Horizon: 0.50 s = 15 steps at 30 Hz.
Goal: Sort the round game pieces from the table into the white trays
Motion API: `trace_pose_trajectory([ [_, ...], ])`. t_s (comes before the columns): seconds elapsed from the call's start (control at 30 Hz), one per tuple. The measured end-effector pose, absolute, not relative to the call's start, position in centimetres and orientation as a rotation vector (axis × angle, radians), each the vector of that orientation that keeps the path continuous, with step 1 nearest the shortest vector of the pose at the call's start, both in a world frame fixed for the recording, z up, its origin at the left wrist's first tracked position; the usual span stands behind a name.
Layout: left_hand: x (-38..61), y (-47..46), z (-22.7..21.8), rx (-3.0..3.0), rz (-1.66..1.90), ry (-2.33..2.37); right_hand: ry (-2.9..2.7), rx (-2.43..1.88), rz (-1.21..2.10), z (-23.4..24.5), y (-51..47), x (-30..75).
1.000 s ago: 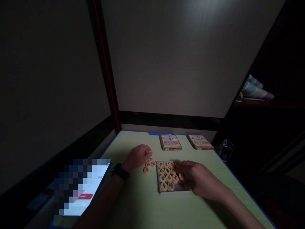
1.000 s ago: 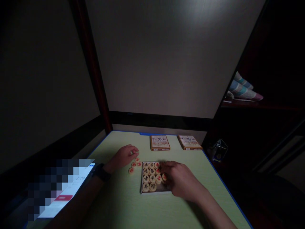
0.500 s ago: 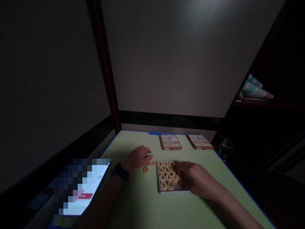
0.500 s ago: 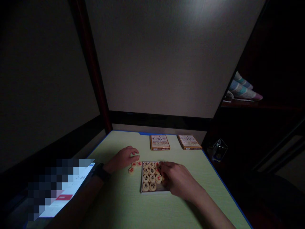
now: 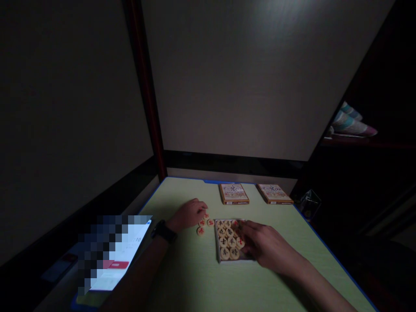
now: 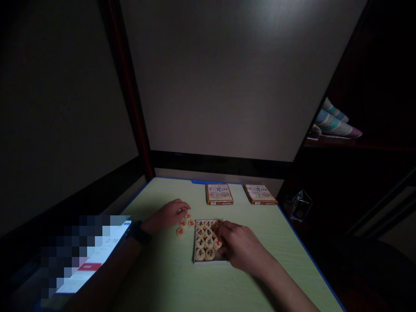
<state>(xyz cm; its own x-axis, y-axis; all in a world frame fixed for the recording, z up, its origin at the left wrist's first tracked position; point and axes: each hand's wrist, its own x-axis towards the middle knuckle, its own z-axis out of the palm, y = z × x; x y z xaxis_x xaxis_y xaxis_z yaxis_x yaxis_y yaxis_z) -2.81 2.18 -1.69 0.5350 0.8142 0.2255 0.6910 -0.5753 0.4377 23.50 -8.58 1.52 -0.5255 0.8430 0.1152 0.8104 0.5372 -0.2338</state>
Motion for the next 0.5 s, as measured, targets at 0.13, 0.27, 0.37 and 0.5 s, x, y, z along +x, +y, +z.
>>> trace_pose_trajectory([
  [0.13,-2.9,2.2,-2.0,2.466,0.598,1.200,-2.534,-1.359,0.238,1.4,-8.6,23.7],
  [0.27,-2.7,1.8,-2.0,2.493,0.549,1.157,-2.525,-1.405,0.245,1.9,-8.6,23.7],
  [0.37,-2.4,1.5,-1.9,2.526,0.504,1.188,-2.538,-1.451,0.235,2.3,-8.7,23.7],
  [0.5,-2.2,1.2,-1.8,2.535,0.509,1.226,-2.544,-1.418,0.230,2.2,-8.8,23.8],
])
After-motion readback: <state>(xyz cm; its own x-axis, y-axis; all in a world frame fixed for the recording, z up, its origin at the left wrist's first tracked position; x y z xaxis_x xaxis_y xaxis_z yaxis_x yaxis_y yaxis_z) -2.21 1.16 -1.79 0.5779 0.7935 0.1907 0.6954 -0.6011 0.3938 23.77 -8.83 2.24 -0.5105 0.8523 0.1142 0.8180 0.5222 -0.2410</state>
